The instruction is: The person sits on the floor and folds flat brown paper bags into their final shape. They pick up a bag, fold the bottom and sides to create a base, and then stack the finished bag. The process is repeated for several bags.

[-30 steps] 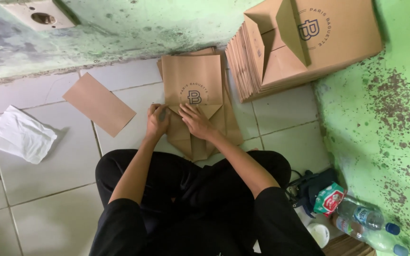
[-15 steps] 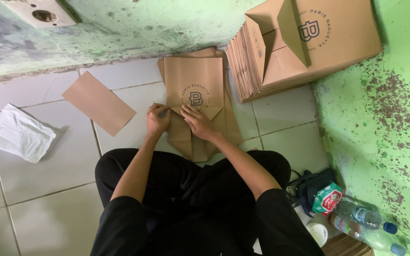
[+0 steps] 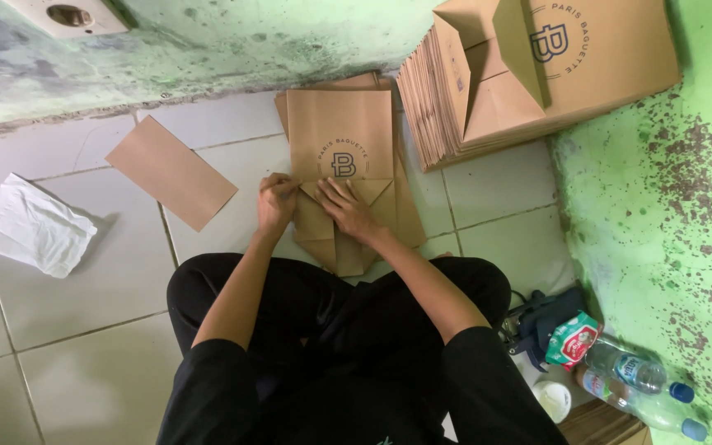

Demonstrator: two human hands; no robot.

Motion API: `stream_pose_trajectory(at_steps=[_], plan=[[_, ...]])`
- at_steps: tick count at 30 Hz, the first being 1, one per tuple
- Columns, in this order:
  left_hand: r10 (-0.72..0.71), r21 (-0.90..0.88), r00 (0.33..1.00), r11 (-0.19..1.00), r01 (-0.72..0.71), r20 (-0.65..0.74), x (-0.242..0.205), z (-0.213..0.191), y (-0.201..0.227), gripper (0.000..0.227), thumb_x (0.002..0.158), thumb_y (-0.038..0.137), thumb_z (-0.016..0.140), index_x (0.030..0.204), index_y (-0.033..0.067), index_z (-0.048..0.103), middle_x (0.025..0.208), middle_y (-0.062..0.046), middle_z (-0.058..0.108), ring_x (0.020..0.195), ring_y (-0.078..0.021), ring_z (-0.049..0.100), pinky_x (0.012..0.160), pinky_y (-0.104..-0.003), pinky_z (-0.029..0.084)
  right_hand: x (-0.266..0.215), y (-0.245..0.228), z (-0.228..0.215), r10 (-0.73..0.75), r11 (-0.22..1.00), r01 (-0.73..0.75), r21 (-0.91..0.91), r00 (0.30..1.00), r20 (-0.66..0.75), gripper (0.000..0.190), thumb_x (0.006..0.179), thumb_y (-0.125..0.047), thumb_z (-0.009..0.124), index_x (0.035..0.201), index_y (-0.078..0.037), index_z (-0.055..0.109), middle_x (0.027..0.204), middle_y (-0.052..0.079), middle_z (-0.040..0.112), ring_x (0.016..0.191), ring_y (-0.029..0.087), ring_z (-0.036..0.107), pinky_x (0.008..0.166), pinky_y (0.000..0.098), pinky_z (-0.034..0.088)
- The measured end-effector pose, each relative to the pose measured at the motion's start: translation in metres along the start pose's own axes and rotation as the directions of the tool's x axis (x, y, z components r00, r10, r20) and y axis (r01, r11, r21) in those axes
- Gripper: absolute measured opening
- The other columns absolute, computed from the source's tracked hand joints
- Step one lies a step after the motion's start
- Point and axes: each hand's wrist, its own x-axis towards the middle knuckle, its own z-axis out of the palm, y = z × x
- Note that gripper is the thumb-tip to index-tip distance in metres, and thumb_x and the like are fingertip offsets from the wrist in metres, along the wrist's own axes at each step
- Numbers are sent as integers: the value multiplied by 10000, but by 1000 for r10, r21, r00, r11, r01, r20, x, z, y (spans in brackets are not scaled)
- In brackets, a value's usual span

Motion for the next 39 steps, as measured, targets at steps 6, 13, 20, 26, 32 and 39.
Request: stream_pose_trajectory(at_steps=[6,13,20,26,32,39], plan=[[332,344,938,873,-347,103,-7,-8,15,151,918,94,655,945,132,798,945,-10,671,923,-237,684,702,-373,613,-4,-7,-4,-24,998,23,-66,1000,-7,487,1129,-267,341,1610,-199,332,1672,95,299,1541,341,250,1208,636,217],[431,437,862,743,-506,267,-20,-14,23,384,837,278,694,1117,15,708,1139,-122,597,1226,-343,580,958,-465,534,-2,-16,-14,8,1000,-8,6,1000,-10,509,1092,-373,407,1553,-156,426,1649,85,350,1535,330,270,1222,635,184],[402,433,874,760,-484,273,-27,4,4,356,929,206,600,1204,-3,685,1161,-123,650,1272,-331,613,950,-432,575,16,-36,-27,68,998,-68,-7,996,56,463,979,-211,548,1431,-111,551,1515,112,518,1517,362,306,1185,735,159],[468,506,860,702,-501,203,-28,16,-4,309,917,159,582,1151,34,740,1131,-131,753,1167,-290,692,968,-373,583,22,-61,-63,61,983,-15,-183,968,244,593,966,-199,547,1543,-178,418,1616,66,403,1554,285,248,1232,662,193],[494,604,823,576,-551,280,-25,17,-14,353,890,234,591,1148,39,732,1114,-146,749,1162,-291,681,1012,-432,552,21,-77,-76,242,912,-74,-404,892,382,694,1033,-412,409,1628,-141,176,1655,137,285,1539,322,272,1265,626,145],[278,682,864,532,-503,420,-25,2,11,511,951,425,641,1383,158,589,1221,-109,674,1088,-277,662,1141,-528,434,-19,-21,-79,410,897,-293,-332,833,371,959,936,-707,444,1610,-67,208,1644,204,296,1552,343,243,1287,581,76]])
